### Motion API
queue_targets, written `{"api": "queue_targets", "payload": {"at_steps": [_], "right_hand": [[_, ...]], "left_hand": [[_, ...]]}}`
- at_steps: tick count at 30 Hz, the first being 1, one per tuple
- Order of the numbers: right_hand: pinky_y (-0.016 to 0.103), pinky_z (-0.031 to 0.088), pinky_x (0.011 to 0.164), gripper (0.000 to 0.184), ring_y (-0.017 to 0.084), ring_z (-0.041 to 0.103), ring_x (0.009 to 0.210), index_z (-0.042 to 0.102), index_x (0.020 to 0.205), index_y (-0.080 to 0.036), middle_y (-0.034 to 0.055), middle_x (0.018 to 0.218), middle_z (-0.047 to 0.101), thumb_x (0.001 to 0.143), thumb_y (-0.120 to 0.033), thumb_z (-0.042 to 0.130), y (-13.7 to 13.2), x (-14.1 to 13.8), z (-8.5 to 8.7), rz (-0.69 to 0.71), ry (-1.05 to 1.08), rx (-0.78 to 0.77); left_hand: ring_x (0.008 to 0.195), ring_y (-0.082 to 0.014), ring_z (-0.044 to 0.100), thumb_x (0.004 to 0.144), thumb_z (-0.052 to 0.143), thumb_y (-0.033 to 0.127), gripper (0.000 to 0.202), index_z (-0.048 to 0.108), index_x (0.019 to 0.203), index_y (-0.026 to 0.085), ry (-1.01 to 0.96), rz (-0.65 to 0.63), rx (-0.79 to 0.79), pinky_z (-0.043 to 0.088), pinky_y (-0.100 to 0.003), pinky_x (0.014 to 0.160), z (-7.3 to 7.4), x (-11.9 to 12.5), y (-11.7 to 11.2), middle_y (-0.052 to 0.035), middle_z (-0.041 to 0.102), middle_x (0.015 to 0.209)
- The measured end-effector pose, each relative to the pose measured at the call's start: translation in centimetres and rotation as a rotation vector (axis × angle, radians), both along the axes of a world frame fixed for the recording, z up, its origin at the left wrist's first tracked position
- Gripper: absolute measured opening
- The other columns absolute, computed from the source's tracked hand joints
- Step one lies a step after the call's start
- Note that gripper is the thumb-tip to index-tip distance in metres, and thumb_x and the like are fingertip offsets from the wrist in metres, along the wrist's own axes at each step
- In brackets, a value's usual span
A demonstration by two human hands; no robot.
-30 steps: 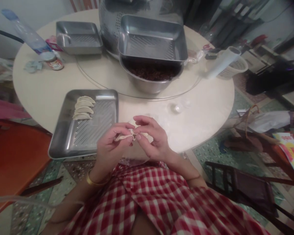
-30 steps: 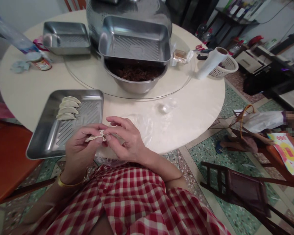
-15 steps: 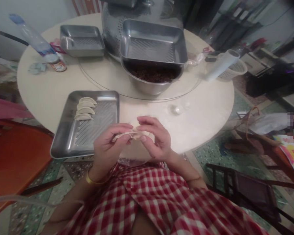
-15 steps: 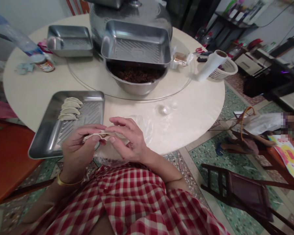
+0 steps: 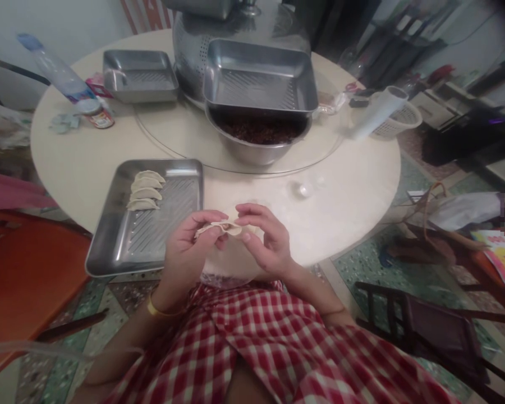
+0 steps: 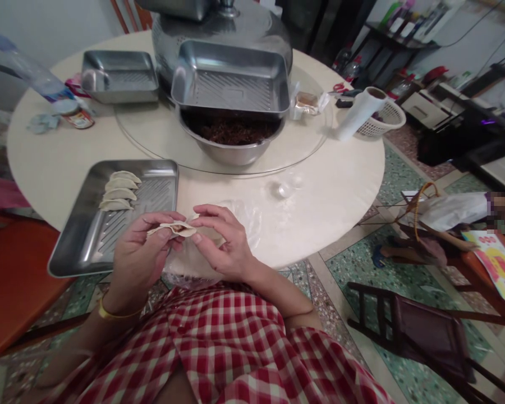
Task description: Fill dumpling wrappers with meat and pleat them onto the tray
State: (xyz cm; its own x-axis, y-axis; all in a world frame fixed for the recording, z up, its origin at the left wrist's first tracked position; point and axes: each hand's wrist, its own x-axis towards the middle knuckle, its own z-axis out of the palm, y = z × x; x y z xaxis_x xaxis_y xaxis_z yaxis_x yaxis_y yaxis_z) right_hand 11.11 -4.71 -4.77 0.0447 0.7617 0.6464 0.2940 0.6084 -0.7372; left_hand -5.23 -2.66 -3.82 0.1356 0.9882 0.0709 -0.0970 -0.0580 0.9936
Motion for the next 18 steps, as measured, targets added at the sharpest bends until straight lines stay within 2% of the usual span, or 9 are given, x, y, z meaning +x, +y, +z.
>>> {"api": "queue_targets", "payload": {"at_steps": [3, 8, 12, 18], "right_hand": [[0.039, 0.060, 0.087, 0.014, 0.019, 0.066, 0.103, 0.069, 0.100, -0.025, 0.0075, 0.117, 0.067, 0.090, -0.023, 0.059, 0.0, 0.3, 0.5, -0.030, -0.018, 0.054], [0.041, 0.058, 0.090, 0.018, 0.023, 0.063, 0.113, 0.070, 0.098, -0.018, 0.0121, 0.117, 0.066, 0.087, -0.014, 0.057, 0.0, 0.4, 1.2, -0.062, -0.256, 0.256], [0.041, 0.057, 0.089, 0.019, 0.023, 0.062, 0.113, 0.070, 0.100, -0.016, 0.0145, 0.120, 0.066, 0.090, -0.017, 0.055, 0.1, -0.1, 0.9, -0.114, -0.302, 0.240], [0.041, 0.058, 0.087, 0.018, 0.021, 0.063, 0.109, 0.070, 0.091, -0.020, 0.0108, 0.114, 0.068, 0.092, -0.021, 0.052, 0.1, -0.2, 0.9, -0.096, -0.327, 0.209]], "left_hand": [[0.067, -0.0094, 0.062, 0.084, 0.067, 0.024, 0.008, 0.070, 0.091, 0.022, 0.027, -0.021, 0.014, 0.053, -0.019, 0.057, -0.4, -0.2, 0.0, -0.0017, 0.071, 0.094], [0.067, -0.0083, 0.063, 0.085, 0.067, 0.024, 0.009, 0.071, 0.093, 0.021, 0.013, -0.045, 0.030, 0.054, -0.017, 0.058, -0.6, -0.3, -0.1, -0.0013, 0.070, 0.098], [0.067, -0.0086, 0.063, 0.085, 0.068, 0.025, 0.010, 0.071, 0.092, 0.020, 0.005, -0.040, 0.039, 0.055, -0.018, 0.059, -0.5, -0.2, 0.0, -0.0017, 0.070, 0.098], [0.075, -0.0120, 0.066, 0.083, 0.069, 0.026, 0.013, 0.071, 0.094, 0.020, 0.052, -0.024, 0.078, 0.057, -0.023, 0.069, -0.5, -0.3, -0.2, -0.0027, 0.071, 0.096]]}}
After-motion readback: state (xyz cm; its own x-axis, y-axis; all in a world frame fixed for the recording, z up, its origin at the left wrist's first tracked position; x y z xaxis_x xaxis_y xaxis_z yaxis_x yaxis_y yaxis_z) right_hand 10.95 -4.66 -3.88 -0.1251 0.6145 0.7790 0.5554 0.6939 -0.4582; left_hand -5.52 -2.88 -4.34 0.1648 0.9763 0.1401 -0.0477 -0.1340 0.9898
